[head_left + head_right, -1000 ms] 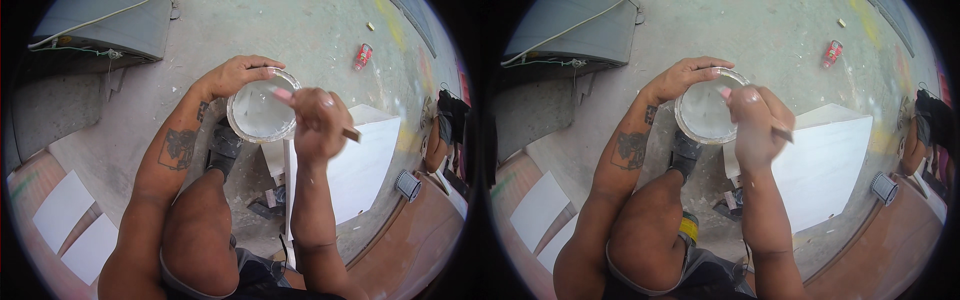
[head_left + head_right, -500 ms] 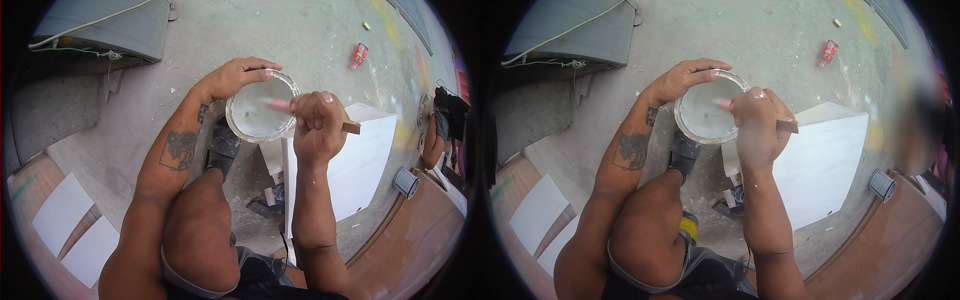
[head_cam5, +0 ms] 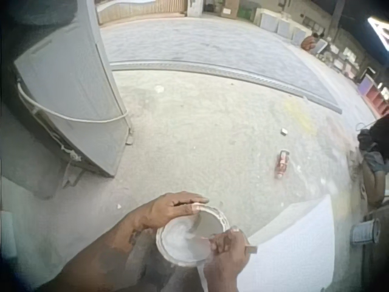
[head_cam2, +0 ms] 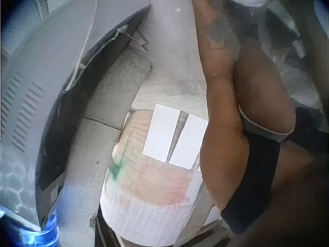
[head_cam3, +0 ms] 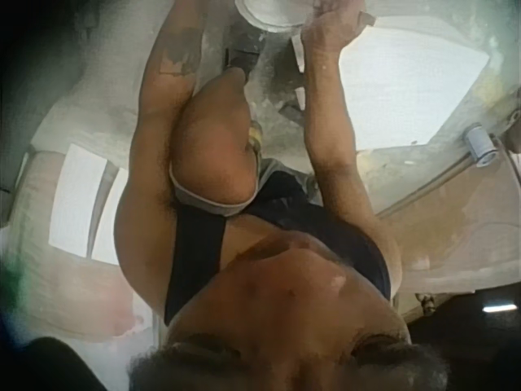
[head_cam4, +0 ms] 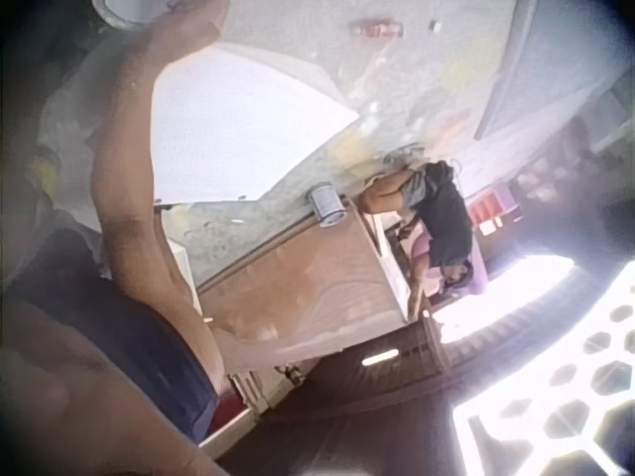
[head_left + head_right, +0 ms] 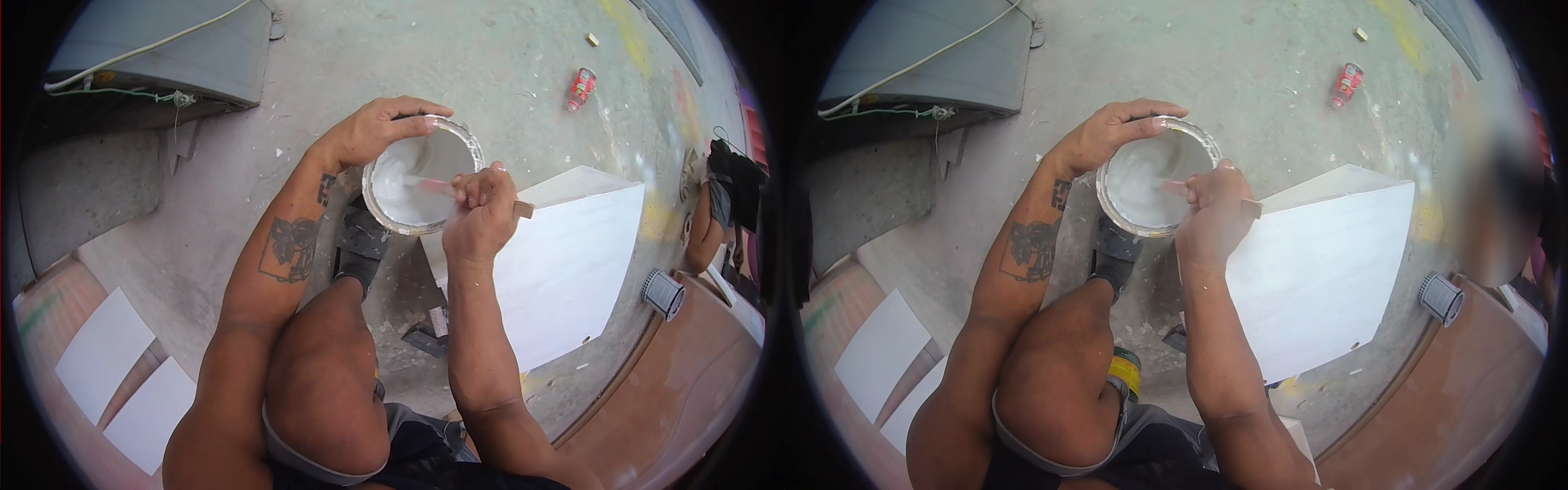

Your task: The recorder is sanding a white furniture part with sandpaper and then stirring paint in a bucket.

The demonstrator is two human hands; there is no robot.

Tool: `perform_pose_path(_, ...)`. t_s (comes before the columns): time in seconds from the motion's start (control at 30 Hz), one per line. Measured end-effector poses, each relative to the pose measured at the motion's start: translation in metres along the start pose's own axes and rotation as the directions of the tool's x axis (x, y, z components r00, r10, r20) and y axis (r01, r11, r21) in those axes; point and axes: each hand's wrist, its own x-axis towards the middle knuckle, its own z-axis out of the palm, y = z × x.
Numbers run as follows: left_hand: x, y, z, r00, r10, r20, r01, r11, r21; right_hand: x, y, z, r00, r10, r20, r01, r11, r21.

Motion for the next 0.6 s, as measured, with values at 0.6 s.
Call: perform_pose_path(0.6, 0.0, 0.005, -0.013, 0.999, -0.008, 0.053, 0.01, 0.999, -0.043, 0.003, 0.016, 0.007, 0.897, -0.072, 0.436, 0.141, 0.982, -0.127)
